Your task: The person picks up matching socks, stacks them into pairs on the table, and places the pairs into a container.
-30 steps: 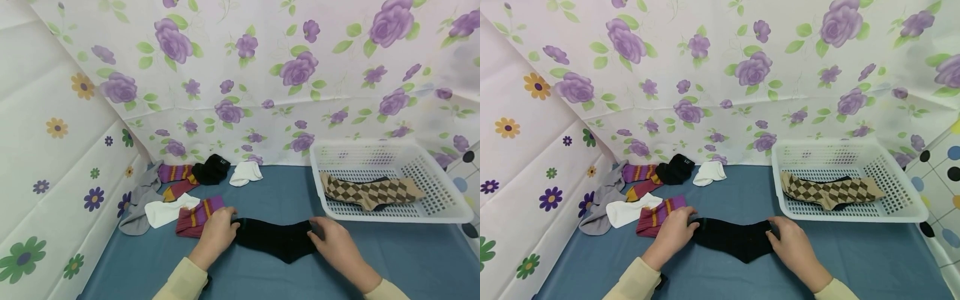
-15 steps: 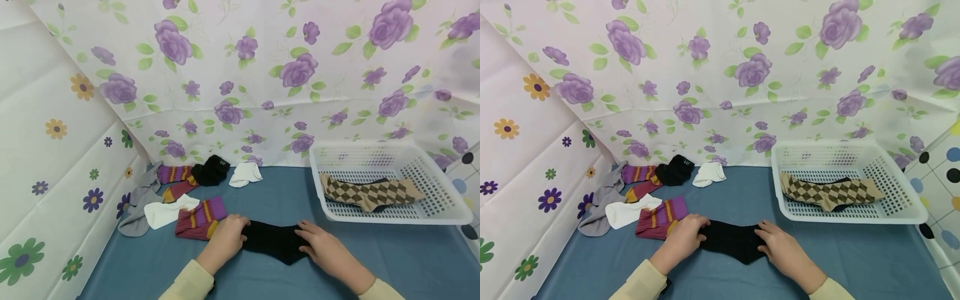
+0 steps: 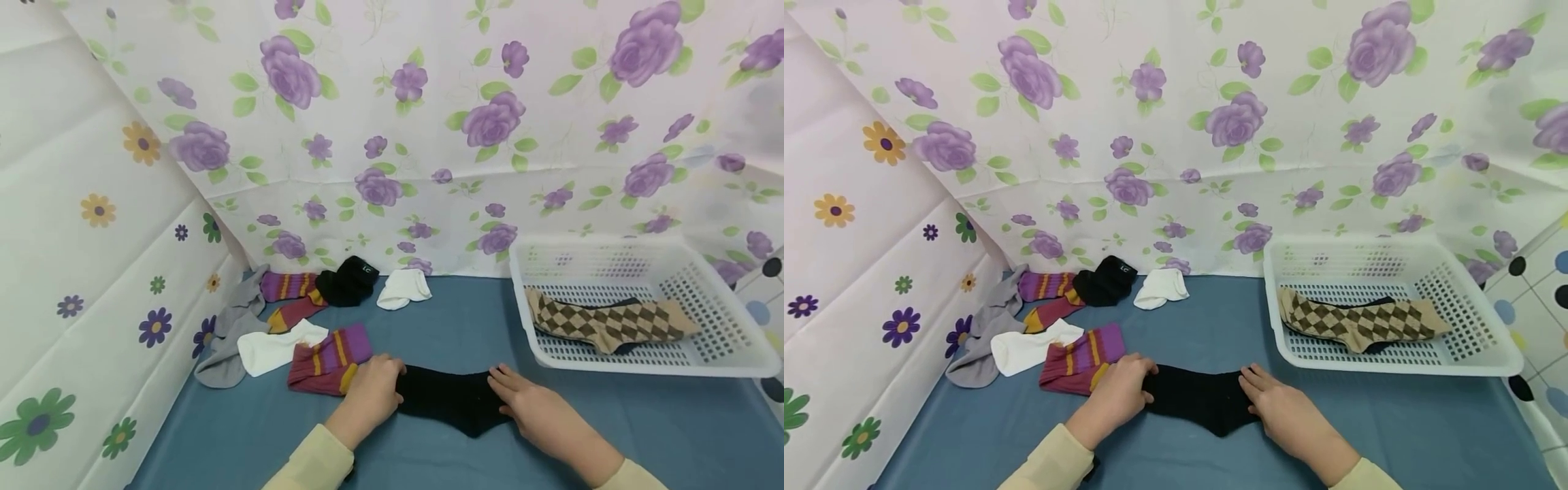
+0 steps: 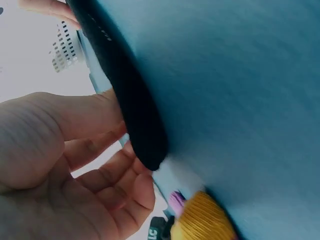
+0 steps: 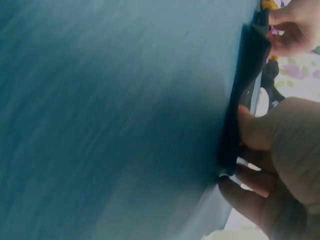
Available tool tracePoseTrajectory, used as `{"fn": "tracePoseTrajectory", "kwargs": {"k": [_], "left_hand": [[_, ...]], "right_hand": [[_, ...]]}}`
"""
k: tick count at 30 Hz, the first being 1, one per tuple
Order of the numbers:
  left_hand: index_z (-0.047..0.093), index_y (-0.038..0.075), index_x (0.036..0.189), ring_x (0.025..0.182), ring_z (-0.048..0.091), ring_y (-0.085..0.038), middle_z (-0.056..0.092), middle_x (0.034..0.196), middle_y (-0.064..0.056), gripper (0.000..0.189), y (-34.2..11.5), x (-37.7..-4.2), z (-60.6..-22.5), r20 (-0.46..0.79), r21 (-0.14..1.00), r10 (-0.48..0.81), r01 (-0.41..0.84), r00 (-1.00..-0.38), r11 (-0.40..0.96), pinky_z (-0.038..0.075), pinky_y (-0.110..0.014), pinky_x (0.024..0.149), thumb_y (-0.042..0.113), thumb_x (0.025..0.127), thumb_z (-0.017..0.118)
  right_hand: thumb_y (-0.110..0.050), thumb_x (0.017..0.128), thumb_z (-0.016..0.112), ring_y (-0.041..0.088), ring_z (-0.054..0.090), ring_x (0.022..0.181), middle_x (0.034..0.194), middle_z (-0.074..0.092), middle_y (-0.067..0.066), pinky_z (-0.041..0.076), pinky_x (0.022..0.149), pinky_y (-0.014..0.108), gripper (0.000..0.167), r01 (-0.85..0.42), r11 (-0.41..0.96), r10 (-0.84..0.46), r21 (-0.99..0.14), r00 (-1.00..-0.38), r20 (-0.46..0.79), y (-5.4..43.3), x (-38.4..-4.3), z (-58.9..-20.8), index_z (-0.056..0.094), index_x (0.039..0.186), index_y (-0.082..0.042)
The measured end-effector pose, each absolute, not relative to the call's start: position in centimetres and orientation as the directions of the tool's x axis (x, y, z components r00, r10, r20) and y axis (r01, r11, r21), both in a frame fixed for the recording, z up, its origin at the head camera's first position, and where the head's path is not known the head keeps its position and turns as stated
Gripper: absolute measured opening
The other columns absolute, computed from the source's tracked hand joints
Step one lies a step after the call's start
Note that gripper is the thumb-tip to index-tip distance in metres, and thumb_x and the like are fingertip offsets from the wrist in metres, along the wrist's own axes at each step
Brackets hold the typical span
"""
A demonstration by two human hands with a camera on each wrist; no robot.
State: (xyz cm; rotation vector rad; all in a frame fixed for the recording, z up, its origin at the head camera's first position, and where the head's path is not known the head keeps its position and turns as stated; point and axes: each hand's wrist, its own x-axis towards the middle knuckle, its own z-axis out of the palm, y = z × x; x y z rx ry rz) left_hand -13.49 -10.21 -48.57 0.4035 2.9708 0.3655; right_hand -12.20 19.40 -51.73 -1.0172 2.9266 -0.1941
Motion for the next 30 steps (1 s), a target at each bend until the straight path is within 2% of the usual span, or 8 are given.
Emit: {"fn": "tracePoseTrajectory", "kwargs": {"k": [5,11,15,19,22,25,27,30], "left_hand": [[0.067,0.011,0.103,0.082,0.054,-0.018,0.062,0.092,-0.004,0.036,-9.9,-13.8,-48.6,-0.125,0.235,0.283,0.248,-0.951,0.94,0.051,-0.032,0.077,0.02,0.071,0.082],[0.065,0.01,0.103,0.084,0.053,-0.017,0.06,0.093,-0.005,0.036,-10.1,-14.1,-48.7,-0.18,0.304,0.283,0.221,-0.942,0.927,0.051,-0.031,0.079,0.019,0.072,0.081],[0.066,0.01,0.104,0.083,0.054,-0.015,0.06,0.095,-0.005,0.036,-10.5,-14.7,-47.8,-0.199,0.334,0.308,0.231,-0.93,0.914,0.051,-0.031,0.076,0.02,0.073,0.08],[0.066,0.012,0.107,0.089,0.054,-0.016,0.059,0.103,-0.005,0.035,-11.3,-16.0,-46.2,-0.066,0.33,0.28,0.244,-0.958,0.912,0.051,-0.033,0.078,0.022,0.076,0.078],[0.064,0.013,0.112,0.104,0.055,-0.021,0.057,0.118,-0.008,0.038,-12.2,-17.8,-45.2,0.098,0.296,0.215,0.234,-0.972,0.926,0.05,-0.04,0.088,0.026,0.078,0.076],[0.058,0.01,0.121,0.12,0.049,-0.029,0.051,0.132,-0.013,0.048,-13.2,-19.9,-44.7,0.21,0.271,0.157,0.212,-0.965,0.939,0.044,-0.047,0.098,0.028,0.079,0.075],[0.051,0.009,0.13,0.129,0.043,-0.033,0.044,0.14,-0.016,0.059,-13.9,-21.2,-44.8,0.23,0.257,0.123,0.182,-0.965,0.949,0.04,-0.049,0.102,0.03,0.08,0.074],[0.035,0.01,0.142,0.137,0.031,-0.035,0.031,0.149,-0.019,0.076,-14.6,-22.9,-45.1,0.191,0.275,0.071,0.123,-0.979,0.953,0.036,-0.05,0.106,0.034,0.081,0.073]], "right_hand": [[-0.022,0.086,0.066,0.027,0.044,0.131,0.14,0.049,0.009,0.05,0.09,0.036,0.048,-0.59,0.798,-0.599,-0.121,-0.799,-0.056,18.8,-12.2,-51.8,0.055,0.131,-0.01],[-0.02,0.086,0.067,0.028,0.043,0.132,0.142,0.047,0.009,0.052,0.084,0.033,0.05,-0.554,0.808,-0.579,-0.203,-0.81,-0.093,19.1,-12.5,-51.5,0.054,0.132,-0.01],[-0.02,0.085,0.069,0.029,0.044,0.131,0.14,0.049,0.01,0.05,0.088,0.038,0.049,-0.542,0.808,-0.572,-0.231,-0.817,-0.082,18.9,-12.6,-51.2,0.055,0.131,-0.01],[-0.021,0.085,0.069,0.028,0.044,0.131,0.139,0.05,0.008,0.046,0.096,0.042,0.048,-0.528,0.815,-0.552,-0.239,-0.833,-0.043,18.8,-12.6,-50.8,0.056,0.13,-0.014],[-0.022,0.085,0.069,0.027,0.044,0.131,0.138,0.052,0.006,0.045,0.098,0.043,0.047,-0.54,0.811,-0.55,-0.223,-0.835,0.023,18.8,-12.6,-50.6,0.057,0.129,-0.017],[-0.024,0.084,0.069,0.027,0.046,0.13,0.136,0.053,0.006,0.045,0.097,0.043,0.045,-0.567,0.795,-0.562,-0.214,-0.822,0.09,18.5,-12.6,-50.5,0.058,0.128,-0.018],[-0.025,0.084,0.069,0.027,0.046,0.129,0.136,0.052,0.006,0.046,0.097,0.043,0.045,-0.579,0.788,-0.567,-0.212,-0.815,0.117,18.3,-12.6,-50.4,0.059,0.127,-0.019],[-0.027,0.084,0.07,0.027,0.044,0.131,0.14,0.049,0.006,0.045,0.098,0.044,0.047,-0.584,0.784,-0.567,-0.211,-0.812,0.14,18.3,-12.5,-50.3,0.058,0.129,-0.02]]}}
